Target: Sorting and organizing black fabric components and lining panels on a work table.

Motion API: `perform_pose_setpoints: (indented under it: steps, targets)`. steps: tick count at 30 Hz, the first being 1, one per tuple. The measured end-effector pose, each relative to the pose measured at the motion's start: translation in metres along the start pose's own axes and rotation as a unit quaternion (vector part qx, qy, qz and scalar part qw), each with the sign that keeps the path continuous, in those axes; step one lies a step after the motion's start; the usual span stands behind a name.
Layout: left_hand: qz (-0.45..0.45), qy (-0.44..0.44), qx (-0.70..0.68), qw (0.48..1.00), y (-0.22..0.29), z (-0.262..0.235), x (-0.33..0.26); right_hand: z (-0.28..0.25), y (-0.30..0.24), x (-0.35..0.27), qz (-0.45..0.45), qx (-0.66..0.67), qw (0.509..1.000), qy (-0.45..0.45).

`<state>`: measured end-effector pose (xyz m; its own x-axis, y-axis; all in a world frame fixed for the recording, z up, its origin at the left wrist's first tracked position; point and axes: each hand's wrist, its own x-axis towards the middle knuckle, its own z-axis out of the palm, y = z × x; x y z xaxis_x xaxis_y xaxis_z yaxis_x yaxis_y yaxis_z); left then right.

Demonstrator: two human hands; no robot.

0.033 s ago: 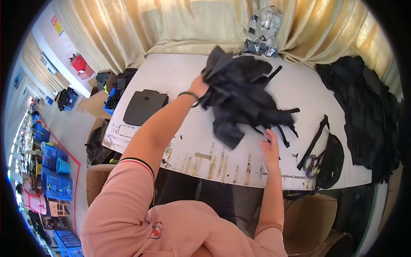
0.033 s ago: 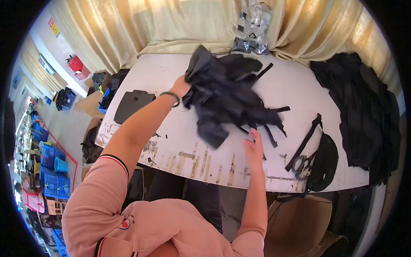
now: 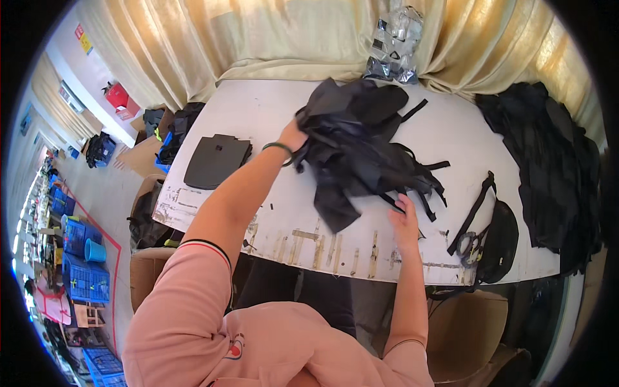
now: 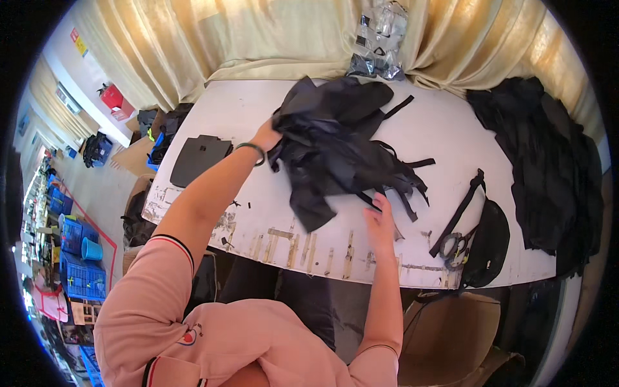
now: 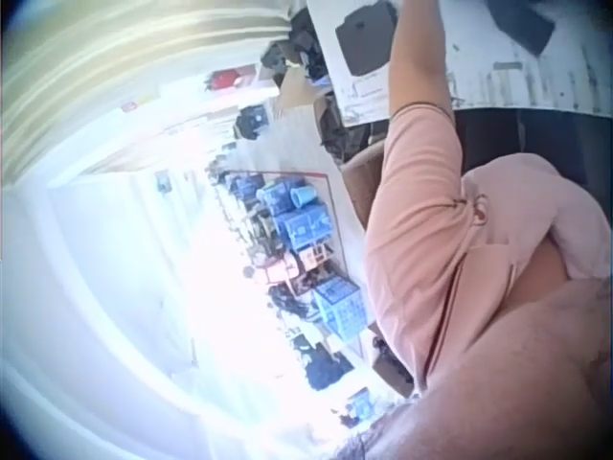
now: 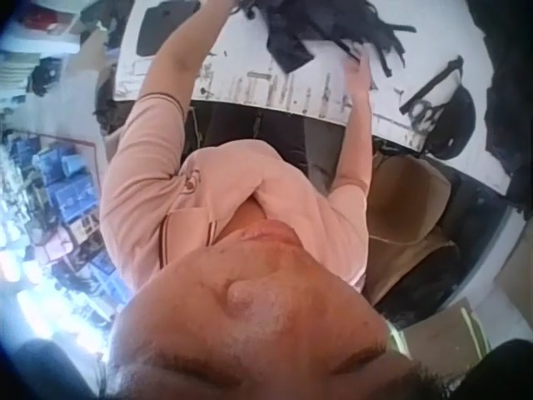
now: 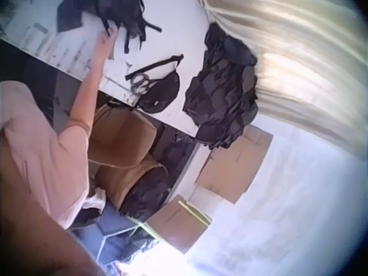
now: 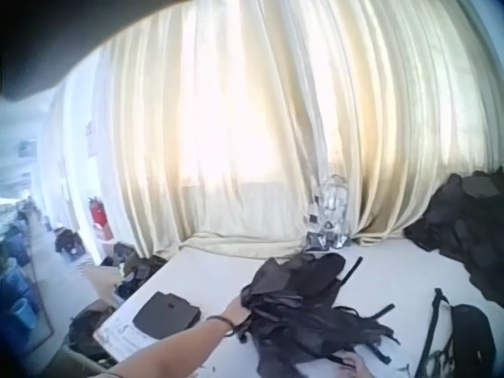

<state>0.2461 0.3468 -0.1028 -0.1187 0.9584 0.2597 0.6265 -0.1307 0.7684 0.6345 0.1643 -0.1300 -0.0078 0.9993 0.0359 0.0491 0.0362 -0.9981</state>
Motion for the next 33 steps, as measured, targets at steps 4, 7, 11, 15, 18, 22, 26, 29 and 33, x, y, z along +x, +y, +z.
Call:
perform_pose_setpoints:
  steps: [4, 7, 11, 15, 18, 22, 26, 29, 33]
  targets:
    - [-0.222, 0.008, -0.110, 0.969, -0.013, -0.002, -0.038, -0.011, 0.020, 0.003, 0.013, -0.005, 1.000, 0.012]
    - [-0.200, 0.147, -0.099, 0.964, -0.050, -0.049, -0.059, 0.012, 0.015, 0.028, -0.013, -0.029, 0.999, -0.025]
    - [-0.174, 0.120, -0.168, 0.963, -0.002, -0.071, -0.114, 0.016, -0.018, 0.060, 0.005, -0.333, 0.943, -0.020]
    - [-0.145, 0.140, -0.219, 0.955, -0.014, -0.089, -0.173, 0.063, -0.076, 0.046, -0.096, -0.434, 0.896, 0.026]
    - [-0.187, 0.011, -0.293, 0.938, 0.012, -0.073, -0.210, 0.089, -0.074, 0.036, -0.171, -0.472, 0.864, -0.014]
    - [-0.152, -0.071, -0.251, 0.953, 0.030, -0.052, -0.222, 0.106, -0.084, 0.047, -0.207, -0.474, 0.854, -0.059]
    - [-0.005, -0.047, -0.237, 0.970, 0.064, -0.063, -0.216, 0.123, -0.201, 0.025, -0.274, -0.226, 0.921, -0.162]
    - [0.068, -0.032, -0.220, 0.973, 0.088, -0.077, -0.197, 0.135, -0.282, 0.012, -0.227, -0.148, 0.935, -0.229]
    - [0.085, -0.121, -0.260, 0.954, 0.113, -0.104, -0.182, 0.157, -0.357, -0.012, -0.207, 0.026, 0.940, -0.270]
